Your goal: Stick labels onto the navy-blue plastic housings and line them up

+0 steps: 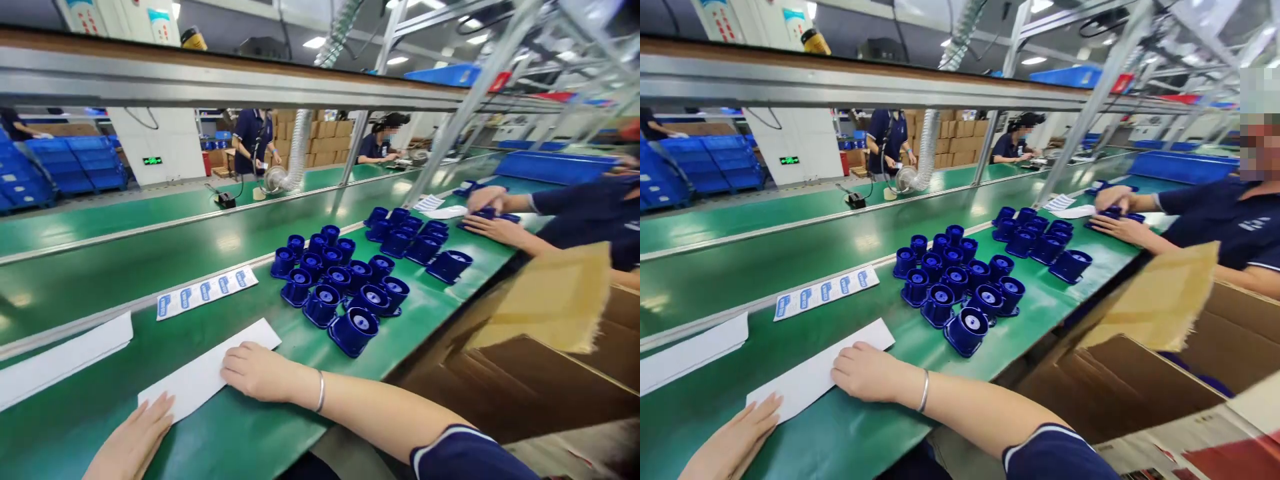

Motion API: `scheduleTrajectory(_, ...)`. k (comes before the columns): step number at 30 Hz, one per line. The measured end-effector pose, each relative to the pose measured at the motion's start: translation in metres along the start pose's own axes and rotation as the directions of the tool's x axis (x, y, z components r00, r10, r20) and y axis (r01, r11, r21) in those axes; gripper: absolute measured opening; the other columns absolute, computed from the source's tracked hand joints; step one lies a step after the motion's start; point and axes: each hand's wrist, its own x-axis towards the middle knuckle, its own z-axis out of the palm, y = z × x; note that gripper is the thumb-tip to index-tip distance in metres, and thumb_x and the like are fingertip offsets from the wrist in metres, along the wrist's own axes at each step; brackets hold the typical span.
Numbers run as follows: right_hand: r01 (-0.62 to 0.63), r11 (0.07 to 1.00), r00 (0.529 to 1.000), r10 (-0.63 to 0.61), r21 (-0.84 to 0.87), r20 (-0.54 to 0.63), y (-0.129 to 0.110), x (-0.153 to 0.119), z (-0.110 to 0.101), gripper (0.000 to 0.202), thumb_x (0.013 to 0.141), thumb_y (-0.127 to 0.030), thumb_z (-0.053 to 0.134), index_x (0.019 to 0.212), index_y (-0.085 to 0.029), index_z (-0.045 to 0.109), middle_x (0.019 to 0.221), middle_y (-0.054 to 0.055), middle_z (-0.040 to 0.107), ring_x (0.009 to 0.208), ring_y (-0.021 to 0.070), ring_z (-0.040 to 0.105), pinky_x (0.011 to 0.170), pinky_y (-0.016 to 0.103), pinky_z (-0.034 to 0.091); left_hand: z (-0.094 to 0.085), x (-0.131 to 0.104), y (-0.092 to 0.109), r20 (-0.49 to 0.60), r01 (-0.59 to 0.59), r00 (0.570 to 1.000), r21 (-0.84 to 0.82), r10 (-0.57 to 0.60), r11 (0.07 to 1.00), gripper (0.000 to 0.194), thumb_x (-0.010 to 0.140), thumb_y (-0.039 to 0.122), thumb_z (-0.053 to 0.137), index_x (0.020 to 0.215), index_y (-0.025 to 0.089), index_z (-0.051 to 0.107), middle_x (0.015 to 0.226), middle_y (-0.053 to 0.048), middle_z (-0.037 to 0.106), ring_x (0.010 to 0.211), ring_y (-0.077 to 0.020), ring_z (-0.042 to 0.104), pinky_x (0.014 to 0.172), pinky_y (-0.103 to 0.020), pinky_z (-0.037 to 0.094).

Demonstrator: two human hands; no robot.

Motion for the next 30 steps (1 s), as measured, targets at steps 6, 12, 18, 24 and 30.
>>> scheduleTrajectory(6, 0.001, 0.983, 1.000, -0.001, 0.182, 0.004, -0.018, 0.015, 0.002, 0.014, 0.106, -0.020, 0.049, 0.103, -0.016, 0.062, 0.103, 0.009, 0.066, 0.098, 0.0230, 0.055, 0.085, 0.037, 0.042, -0.007, 0.018, 0.047, -0.091, -0.022, 0.996, -0.006, 0.021, 1.000, 0.032, 0.102, 0.033, 0.051, 0.124, 0.021, 0.070, 0.129, -0.007, 0.073, 0.118, -0.0221, 0.071, 0.111, -0.044, 0.054)
scheduleTrajectory(12, -0.057, 0.911, 0.998, 0.068, 0.409, -0.014, -0.026, 0.012, 0.016, 0.018, 0.107, -0.024, 0.049, 0.100, -0.017, 0.063, 0.097, 0.009, 0.067, 0.097, 0.0248, 0.055, 0.089, 0.041, 0.041, -0.007, 0.024, 0.068, -0.005, 0.113, 0.993, -0.214, -0.117, 0.970, 0.025, 0.103, 0.030, 0.051, 0.096, 0.020, 0.072, 0.130, -0.007, 0.073, 0.126, -0.0202, 0.066, 0.118, -0.044, 0.045)
scheduleTrajectory(18, -0.192, 0.753, 0.981, 0.163, 0.629, 0.105, -0.018, 0.014, 0.013, 0.014, 0.103, -0.022, 0.058, 0.091, -0.019, 0.064, 0.085, 0.005, 0.067, 0.083, 0.0223, 0.058, 0.078, 0.036, 0.044, -0.015, 0.041, 0.072, 0.086, 0.326, 0.944, -0.408, -0.320, 0.853, 0.014, 0.090, 0.029, 0.071, 0.078, 0.023, 0.075, 0.119, -0.002, 0.076, 0.120, -0.0255, 0.062, 0.110, -0.049, 0.040)
scheduleTrajectory(24, -0.399, 0.677, 0.916, 0.261, 0.619, 0.304, -0.012, 0.025, 0.009, 0.017, 0.100, -0.022, 0.061, 0.085, -0.021, 0.066, 0.084, 0.005, 0.070, 0.081, 0.0238, 0.062, 0.075, 0.036, 0.046, -0.023, 0.063, 0.063, 0.212, 0.453, 0.892, -0.425, -0.400, 0.784, 0.014, 0.086, 0.026, 0.075, 0.072, 0.024, 0.077, 0.114, 0.002, 0.078, 0.099, -0.0213, 0.061, 0.100, -0.043, 0.039)
scheduleTrajectory(30, -0.421, 0.556, 0.907, 0.260, 0.717, 0.331, -0.010, 0.026, 0.008, 0.015, 0.097, -0.019, 0.064, 0.083, -0.021, 0.066, 0.083, 0.004, 0.068, 0.080, 0.0220, 0.060, 0.077, 0.036, 0.046, -0.030, 0.065, 0.056, 0.278, 0.438, 0.897, -0.471, -0.342, 0.766, 0.012, 0.081, 0.027, 0.079, 0.070, 0.024, 0.076, 0.115, 0.003, 0.078, 0.101, -0.0206, 0.061, 0.098, -0.039, 0.041)
